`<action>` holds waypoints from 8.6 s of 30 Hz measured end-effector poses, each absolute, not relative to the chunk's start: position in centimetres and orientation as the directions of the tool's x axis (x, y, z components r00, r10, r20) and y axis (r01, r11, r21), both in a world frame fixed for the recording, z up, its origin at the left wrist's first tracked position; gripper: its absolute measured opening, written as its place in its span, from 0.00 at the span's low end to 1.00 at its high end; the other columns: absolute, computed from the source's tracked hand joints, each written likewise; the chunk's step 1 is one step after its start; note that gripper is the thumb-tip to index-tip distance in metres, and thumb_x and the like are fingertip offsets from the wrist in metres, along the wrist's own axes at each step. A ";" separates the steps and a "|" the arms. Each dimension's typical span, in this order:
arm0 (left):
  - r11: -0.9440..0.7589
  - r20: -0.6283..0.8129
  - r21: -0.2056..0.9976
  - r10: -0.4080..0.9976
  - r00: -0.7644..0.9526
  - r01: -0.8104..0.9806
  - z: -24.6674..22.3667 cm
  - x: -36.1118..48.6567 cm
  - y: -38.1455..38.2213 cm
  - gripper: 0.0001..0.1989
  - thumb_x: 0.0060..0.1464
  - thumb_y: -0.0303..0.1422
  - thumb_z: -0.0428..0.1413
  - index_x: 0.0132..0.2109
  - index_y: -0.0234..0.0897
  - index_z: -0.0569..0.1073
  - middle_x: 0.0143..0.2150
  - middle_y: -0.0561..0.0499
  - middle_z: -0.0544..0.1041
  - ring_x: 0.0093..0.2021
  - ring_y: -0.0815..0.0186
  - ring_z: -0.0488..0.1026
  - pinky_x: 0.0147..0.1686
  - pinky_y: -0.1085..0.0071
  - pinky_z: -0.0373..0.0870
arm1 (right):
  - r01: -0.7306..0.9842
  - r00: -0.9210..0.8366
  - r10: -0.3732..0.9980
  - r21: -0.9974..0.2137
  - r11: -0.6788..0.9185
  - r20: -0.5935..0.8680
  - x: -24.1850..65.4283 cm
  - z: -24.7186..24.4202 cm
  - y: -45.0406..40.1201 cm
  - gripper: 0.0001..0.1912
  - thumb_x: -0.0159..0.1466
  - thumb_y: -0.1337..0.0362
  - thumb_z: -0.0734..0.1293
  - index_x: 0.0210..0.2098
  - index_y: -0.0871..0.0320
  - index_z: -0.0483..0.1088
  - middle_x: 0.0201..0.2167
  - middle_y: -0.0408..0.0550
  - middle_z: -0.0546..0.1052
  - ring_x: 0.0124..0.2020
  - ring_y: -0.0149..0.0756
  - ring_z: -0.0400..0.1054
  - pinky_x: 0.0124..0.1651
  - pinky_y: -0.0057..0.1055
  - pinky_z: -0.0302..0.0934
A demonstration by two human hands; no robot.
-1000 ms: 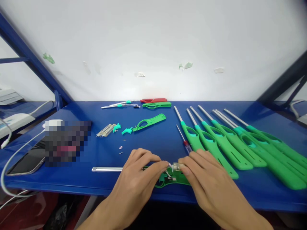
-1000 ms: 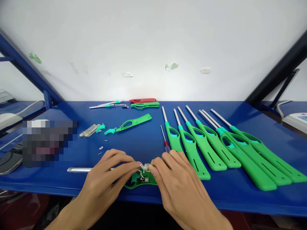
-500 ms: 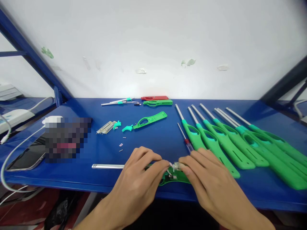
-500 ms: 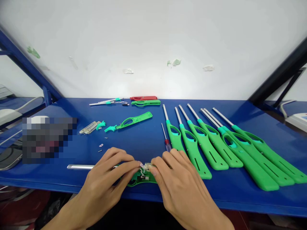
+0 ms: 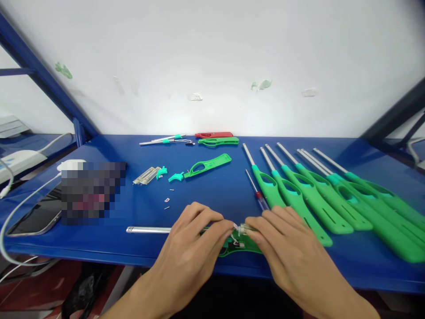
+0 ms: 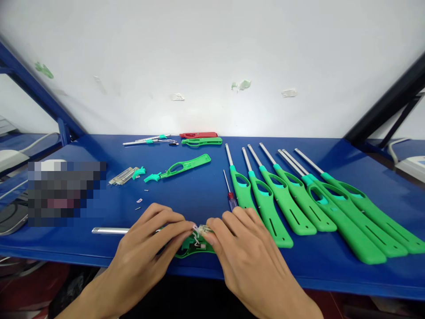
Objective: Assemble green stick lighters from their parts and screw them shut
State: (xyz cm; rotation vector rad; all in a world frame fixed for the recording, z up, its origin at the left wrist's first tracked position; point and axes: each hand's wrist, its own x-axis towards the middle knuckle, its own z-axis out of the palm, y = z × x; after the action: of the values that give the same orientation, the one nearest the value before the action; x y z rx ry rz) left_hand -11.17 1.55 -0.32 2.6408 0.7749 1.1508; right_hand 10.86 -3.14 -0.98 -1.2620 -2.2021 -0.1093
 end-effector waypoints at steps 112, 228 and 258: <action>-0.842 0.628 0.385 0.539 0.560 0.378 -0.1 -11.2 1.6 0.06 0.69 0.20 0.57 0.49 0.34 0.75 0.43 0.51 0.78 0.44 0.66 0.68 0.47 0.64 0.68 | 0.701 -0.337 0.640 -0.270 0.660 0.690 12.3 -1.1 -3.3 0.26 0.69 0.82 0.67 0.60 0.52 0.74 0.43 0.42 0.76 0.42 0.29 0.67 0.49 0.35 0.62; -0.738 0.648 0.012 0.520 0.557 0.675 0.4 -16.9 0.3 0.35 0.68 0.14 0.48 0.75 0.44 0.60 0.67 0.46 0.68 0.65 0.63 0.66 0.67 0.66 0.64 | 0.708 -0.688 0.689 0.000 0.706 0.228 15.2 6.8 -0.4 0.34 0.76 0.65 0.54 0.78 0.38 0.44 0.66 0.37 0.71 0.60 0.34 0.72 0.54 0.33 0.75; -0.666 0.344 0.442 0.744 0.573 0.601 0.4 -16.4 1.3 0.16 0.74 0.27 0.51 0.60 0.48 0.76 0.51 0.54 0.79 0.52 0.63 0.73 0.55 0.60 0.73 | 0.790 -0.516 0.763 -0.128 0.600 0.390 12.9 -0.6 -3.0 0.18 0.80 0.55 0.61 0.67 0.45 0.63 0.57 0.35 0.74 0.59 0.30 0.66 0.69 0.36 0.46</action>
State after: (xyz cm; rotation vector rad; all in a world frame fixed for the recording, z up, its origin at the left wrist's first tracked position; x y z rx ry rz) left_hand -16.40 1.25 0.41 2.5309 1.1100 0.7437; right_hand 12.90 -2.97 -0.57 -1.2425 -2.4223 -0.0915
